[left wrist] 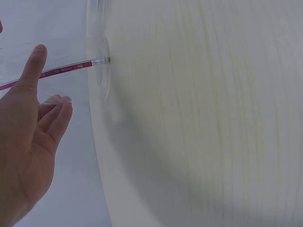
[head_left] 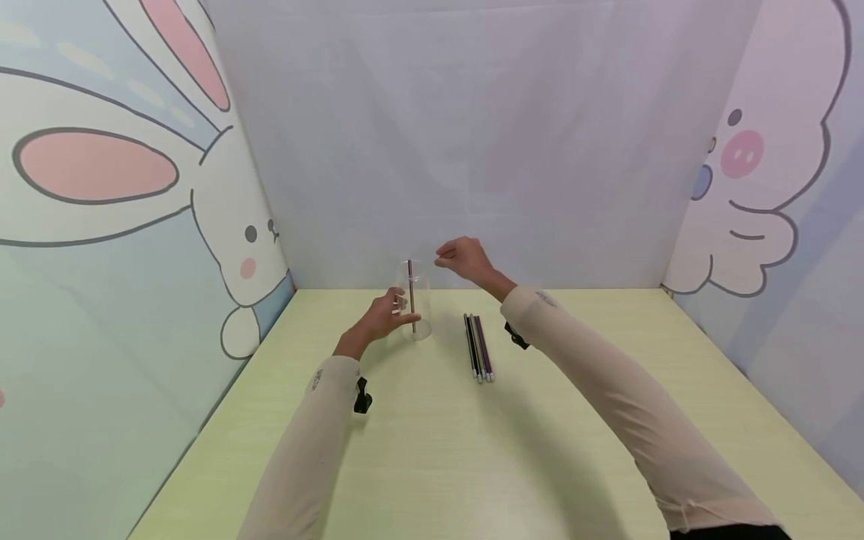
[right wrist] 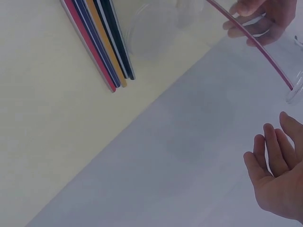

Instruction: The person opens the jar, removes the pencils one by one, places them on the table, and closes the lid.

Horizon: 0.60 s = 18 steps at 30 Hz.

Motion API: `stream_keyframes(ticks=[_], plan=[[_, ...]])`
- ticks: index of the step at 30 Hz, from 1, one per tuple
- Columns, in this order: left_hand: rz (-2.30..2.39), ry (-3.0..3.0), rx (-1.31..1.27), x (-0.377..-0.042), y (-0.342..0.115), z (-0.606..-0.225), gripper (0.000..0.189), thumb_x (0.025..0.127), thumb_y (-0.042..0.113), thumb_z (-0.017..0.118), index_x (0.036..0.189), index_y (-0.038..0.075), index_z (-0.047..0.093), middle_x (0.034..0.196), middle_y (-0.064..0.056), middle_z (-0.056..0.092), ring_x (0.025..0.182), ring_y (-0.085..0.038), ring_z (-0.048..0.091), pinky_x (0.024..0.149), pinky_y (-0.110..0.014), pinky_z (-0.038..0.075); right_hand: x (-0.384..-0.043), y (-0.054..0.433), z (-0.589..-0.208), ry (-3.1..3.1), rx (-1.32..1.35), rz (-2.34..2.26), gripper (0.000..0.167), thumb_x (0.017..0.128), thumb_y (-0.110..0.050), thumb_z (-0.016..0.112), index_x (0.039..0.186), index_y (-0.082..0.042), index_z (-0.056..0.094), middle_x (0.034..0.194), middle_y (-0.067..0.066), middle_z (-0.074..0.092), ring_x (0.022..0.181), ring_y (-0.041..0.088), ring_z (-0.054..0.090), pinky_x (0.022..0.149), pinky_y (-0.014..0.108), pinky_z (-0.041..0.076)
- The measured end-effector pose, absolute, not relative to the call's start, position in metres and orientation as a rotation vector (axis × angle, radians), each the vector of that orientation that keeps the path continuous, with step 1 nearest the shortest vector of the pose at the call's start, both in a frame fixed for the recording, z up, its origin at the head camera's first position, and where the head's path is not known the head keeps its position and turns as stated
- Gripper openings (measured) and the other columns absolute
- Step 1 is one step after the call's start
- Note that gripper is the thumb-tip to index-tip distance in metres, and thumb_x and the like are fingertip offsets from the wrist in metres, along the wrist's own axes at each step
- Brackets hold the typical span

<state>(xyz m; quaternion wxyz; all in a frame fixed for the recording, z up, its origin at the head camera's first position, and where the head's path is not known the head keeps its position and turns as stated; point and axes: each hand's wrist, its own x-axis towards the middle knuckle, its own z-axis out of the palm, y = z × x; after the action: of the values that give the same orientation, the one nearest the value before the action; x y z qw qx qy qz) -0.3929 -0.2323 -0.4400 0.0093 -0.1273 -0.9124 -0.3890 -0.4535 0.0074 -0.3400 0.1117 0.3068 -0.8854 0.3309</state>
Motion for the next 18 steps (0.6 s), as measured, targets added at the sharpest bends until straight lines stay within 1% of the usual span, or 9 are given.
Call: stream_keyframes(ticks=[8, 15, 18], plan=[[-1.218, -2.848, -0.400, -0.392, -0.234, -0.441, 0.081, 0.097, 0.037, 0.075, 0.154, -0.003, 0.033, 0.148, -0.025, 0.054, 0.142, -0.039, 0.048, 0.115, -0.053, 0.046, -0.448, -0.007, -0.330, -2.566, 0.942, 0.973, 0.027, 0.100, -0.018, 0.072, 0.121, -0.001, 0.076, 0.118, 0.015, 0.075, 0.106, 0.026, 0.074, 0.092, 0.039, 0.062], [-1.229, -2.842, -0.401, -0.391, -0.234, -0.441, 0.076, 0.098, 0.037, 0.075, 0.152, 0.001, 0.035, 0.149, -0.025, 0.053, 0.143, -0.038, 0.048, 0.115, -0.052, 0.046, -0.443, -0.018, -0.326, -2.549, 0.950, 0.984, 0.026, 0.101, -0.017, 0.072, 0.121, -0.002, 0.076, 0.119, 0.014, 0.076, 0.106, 0.025, 0.074, 0.091, 0.039, 0.062], [-1.239, -2.838, -0.408, -0.392, -0.234, -0.440, 0.076, 0.098, 0.037, 0.075, 0.151, 0.001, 0.035, 0.149, -0.025, 0.053, 0.142, -0.038, 0.048, 0.114, -0.052, 0.047, -0.438, -0.022, -0.324, -2.555, 0.955, 1.009, 0.026, 0.100, -0.016, 0.072, 0.121, -0.001, 0.076, 0.119, 0.015, 0.075, 0.106, 0.026, 0.073, 0.092, 0.039, 0.062]])
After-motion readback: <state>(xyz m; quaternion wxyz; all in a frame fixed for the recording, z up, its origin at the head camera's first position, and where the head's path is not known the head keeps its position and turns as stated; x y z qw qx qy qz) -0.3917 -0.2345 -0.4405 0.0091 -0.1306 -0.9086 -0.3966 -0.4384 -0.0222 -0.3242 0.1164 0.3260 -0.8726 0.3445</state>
